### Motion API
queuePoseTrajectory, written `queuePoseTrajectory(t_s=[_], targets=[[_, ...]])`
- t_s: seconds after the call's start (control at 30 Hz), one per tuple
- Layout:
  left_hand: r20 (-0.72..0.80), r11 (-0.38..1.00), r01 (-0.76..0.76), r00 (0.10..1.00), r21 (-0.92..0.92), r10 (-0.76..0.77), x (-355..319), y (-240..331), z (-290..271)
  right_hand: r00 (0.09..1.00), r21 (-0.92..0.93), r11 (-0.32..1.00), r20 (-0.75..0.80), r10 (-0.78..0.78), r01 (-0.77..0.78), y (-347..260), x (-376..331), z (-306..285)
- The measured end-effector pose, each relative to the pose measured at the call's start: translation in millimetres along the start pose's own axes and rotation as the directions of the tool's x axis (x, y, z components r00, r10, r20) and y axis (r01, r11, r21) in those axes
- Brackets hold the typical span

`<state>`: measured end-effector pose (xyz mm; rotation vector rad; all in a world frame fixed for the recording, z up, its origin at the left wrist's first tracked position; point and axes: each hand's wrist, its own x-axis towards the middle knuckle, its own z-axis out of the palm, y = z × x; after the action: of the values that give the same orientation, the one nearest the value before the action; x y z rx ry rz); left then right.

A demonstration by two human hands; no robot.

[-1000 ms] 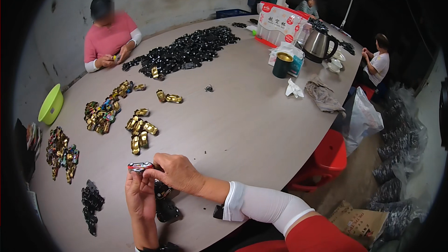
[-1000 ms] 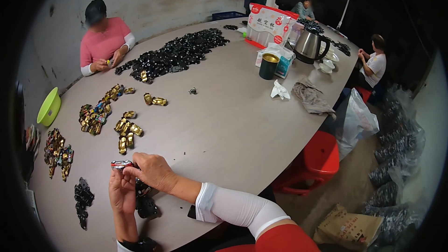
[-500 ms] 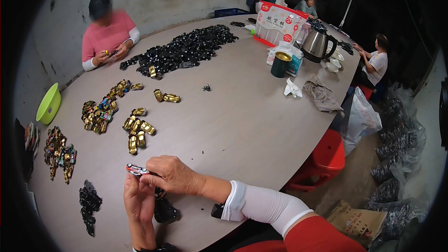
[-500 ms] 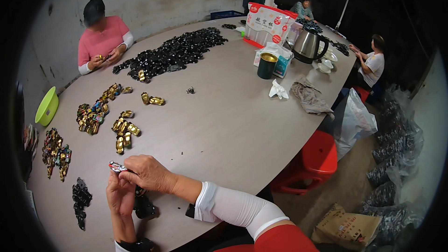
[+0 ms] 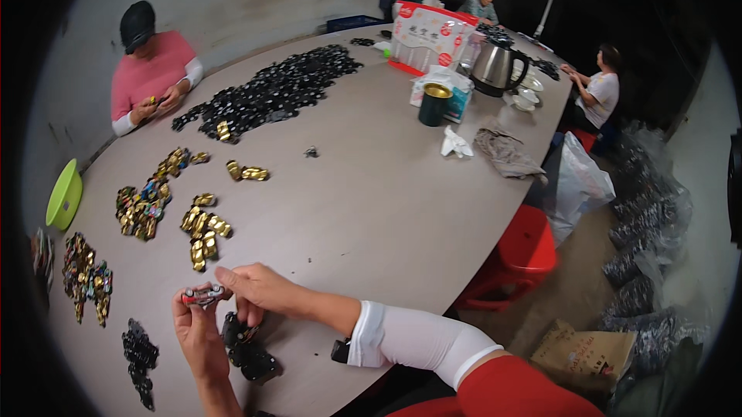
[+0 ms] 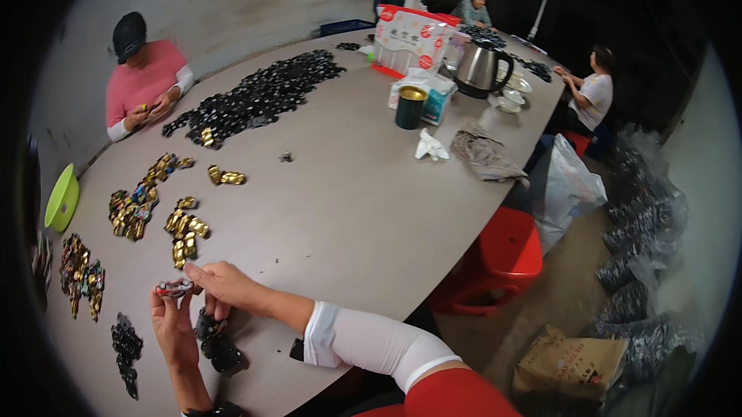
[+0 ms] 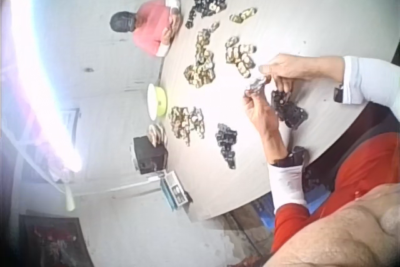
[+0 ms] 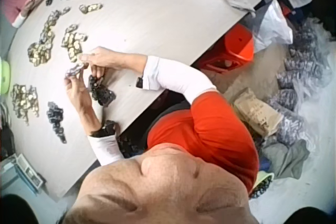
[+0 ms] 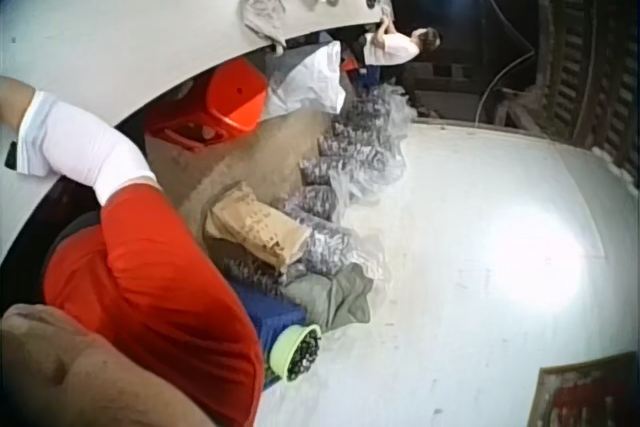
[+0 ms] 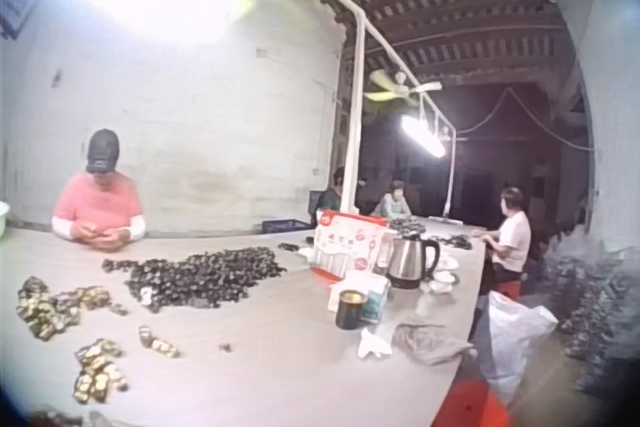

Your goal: The person assembles small toy cars by hand at a table. They pick up black chassis and gold-colored car bodies, fit the bodies onto the chassis, and place the completed units into a pile. The process is repeated continuously throughout the clip.

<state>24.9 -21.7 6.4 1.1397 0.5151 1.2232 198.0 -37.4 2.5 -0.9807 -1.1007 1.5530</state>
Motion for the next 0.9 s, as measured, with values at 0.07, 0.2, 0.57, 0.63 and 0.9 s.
queuePoseTrajectory(t_s=[0.07,0.2,0.57,0.63,0.9], targets=[[-0.016,0.96,0.003,1.0,0.279,0.001,-1,-3,-5,0.993,0.193,0.977,0.092,0.076,-0.093,-2,-2,4],[0.119,0.905,-0.076,0.992,0.418,0.028,-7,-1,-2,0.984,0.314,0.941,0.16,0.077,-0.125,2,-1,4],[-0.13,0.963,0.256,0.961,0.082,-0.244,-2,-2,-10,0.974,0.033,0.988,-0.179,-0.14,0.148,7,9,3],[-0.159,0.954,0.3,0.942,0.012,-0.295,-2,-3,-12,0.965,-0.027,0.984,-0.189,-0.18,0.178,10,11,4],[-0.116,0.938,0.336,0.932,-0.089,-0.345,-1,-8,-10,0.914,-0.219,0.93,-0.217,-0.343,0.297,8,3,6]])
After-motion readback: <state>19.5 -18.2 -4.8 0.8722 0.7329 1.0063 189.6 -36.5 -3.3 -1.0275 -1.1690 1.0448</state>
